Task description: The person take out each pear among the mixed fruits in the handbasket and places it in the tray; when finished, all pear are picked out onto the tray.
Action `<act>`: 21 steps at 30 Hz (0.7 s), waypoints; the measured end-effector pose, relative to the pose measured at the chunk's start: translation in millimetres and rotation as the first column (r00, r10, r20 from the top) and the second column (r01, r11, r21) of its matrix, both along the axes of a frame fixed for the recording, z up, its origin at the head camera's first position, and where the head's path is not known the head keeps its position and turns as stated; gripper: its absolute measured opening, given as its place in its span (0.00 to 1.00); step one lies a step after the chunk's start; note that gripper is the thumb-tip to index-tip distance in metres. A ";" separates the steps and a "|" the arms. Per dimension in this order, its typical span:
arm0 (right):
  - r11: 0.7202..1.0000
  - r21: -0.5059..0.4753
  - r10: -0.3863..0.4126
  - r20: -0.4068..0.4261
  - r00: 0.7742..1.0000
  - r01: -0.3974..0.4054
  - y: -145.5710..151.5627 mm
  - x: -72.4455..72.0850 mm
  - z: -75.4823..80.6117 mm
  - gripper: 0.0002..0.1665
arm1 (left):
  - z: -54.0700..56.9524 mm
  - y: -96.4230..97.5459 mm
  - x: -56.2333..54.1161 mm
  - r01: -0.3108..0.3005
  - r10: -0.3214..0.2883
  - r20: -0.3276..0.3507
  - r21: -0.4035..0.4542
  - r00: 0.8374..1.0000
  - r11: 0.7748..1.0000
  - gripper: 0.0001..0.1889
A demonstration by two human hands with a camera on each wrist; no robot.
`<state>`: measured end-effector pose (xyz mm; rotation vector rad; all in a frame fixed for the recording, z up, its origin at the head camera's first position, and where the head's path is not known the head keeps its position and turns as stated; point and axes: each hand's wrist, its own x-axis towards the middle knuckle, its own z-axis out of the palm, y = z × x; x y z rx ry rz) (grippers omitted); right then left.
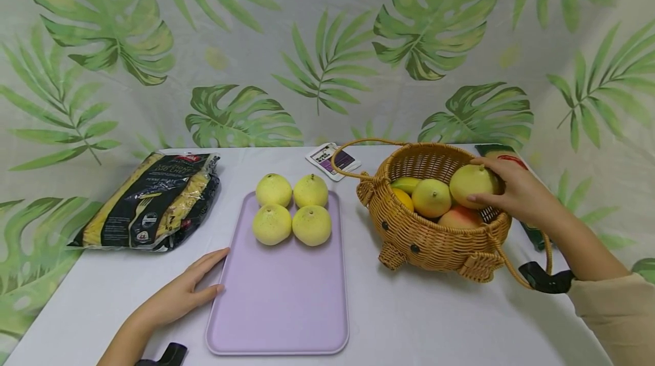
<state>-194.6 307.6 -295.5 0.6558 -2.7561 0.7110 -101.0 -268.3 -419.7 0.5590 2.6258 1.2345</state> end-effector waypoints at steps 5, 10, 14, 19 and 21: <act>0.998 -0.055 -0.028 -0.069 0.997 0.024 -2.7 5.9 6.8 0.39 | -0.2 0.2 -0.3 0.002 -0.002 -0.006 -0.002 1.000 1.000 0.33; 0.995 -0.090 -0.042 -0.112 0.993 0.032 -11.2 18.6 19.1 0.40 | -0.1 -0.2 -0.2 0.000 0.000 0.003 -0.003 1.000 1.000 0.34; 0.992 -0.124 -0.027 -0.168 0.985 0.006 -22.8 30.6 29.0 0.41 | 0.1 -0.4 -0.7 0.002 -0.002 0.007 0.000 1.000 1.000 0.34; 0.982 -0.174 0.022 -0.282 0.959 -0.074 -42.6 44.6 36.1 0.48 | -0.2 -0.5 -0.2 -0.001 0.001 0.014 0.000 1.000 1.000 0.34; 0.967 -0.213 0.072 -0.305 0.950 -0.141 -52.7 50.7 36.3 0.49 | -0.5 -0.6 -0.1 -0.003 0.003 0.015 -0.001 1.000 1.000 0.34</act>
